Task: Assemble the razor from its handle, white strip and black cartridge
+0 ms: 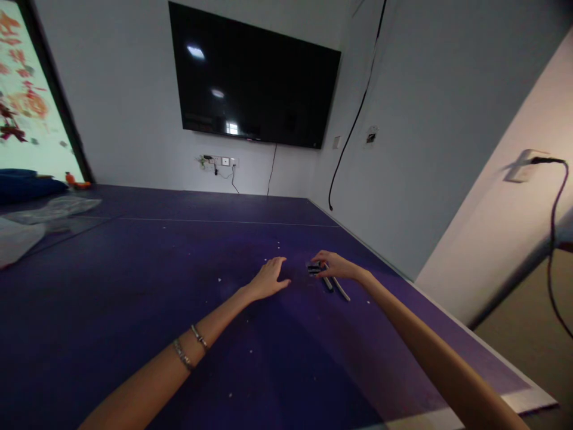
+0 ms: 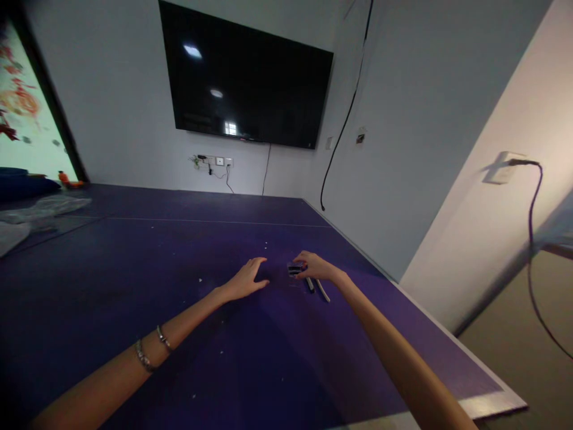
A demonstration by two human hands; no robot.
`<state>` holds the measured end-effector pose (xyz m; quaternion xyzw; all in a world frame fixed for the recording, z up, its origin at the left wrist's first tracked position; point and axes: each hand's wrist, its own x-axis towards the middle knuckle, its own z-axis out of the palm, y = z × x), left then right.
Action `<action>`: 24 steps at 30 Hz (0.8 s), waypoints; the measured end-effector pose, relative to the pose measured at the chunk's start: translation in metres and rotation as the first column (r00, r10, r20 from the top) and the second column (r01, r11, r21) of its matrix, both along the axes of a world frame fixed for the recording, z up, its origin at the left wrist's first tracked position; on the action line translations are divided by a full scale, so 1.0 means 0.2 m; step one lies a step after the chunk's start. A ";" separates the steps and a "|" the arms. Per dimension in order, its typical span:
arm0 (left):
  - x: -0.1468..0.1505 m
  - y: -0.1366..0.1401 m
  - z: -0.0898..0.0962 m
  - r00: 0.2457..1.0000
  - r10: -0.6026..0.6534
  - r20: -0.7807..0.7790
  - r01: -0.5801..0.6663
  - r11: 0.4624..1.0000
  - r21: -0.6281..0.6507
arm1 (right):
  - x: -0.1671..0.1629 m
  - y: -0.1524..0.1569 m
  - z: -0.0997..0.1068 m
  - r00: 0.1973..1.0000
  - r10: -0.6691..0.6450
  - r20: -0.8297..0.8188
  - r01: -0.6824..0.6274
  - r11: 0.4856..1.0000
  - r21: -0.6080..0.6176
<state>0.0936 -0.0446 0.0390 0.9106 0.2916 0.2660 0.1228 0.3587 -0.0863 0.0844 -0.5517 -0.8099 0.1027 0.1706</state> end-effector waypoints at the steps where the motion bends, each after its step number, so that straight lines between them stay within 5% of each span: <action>1: -0.03 0.03 -0.02 0.999 0.034 -0.006 -0.034 0.999 -0.005 | 0.07 0.01 -0.01 0.999 -0.024 0.024 0.024 1.000 0.003; 6: -0.22 0.19 -0.13 0.962 0.266 -0.061 -0.268 0.963 -0.026 | 0.40 0.01 -0.11 0.963 -0.209 0.169 0.227 0.969 -0.095; 10: -0.32 0.27 -0.19 0.925 0.356 -0.133 -0.362 0.932 -0.024 | 0.51 0.01 -0.17 0.922 -0.308 0.234 0.342 0.932 -0.121; 17: -0.34 0.25 -0.26 0.905 0.364 -0.222 -0.335 0.929 0.156 | 0.51 0.01 -0.19 0.908 -0.295 0.296 0.353 0.921 -0.165; 24: -0.35 0.23 -0.27 0.908 0.367 -0.202 -0.328 0.923 0.202 | 0.50 0.00 -0.18 0.928 -0.247 0.280 0.305 0.934 -0.186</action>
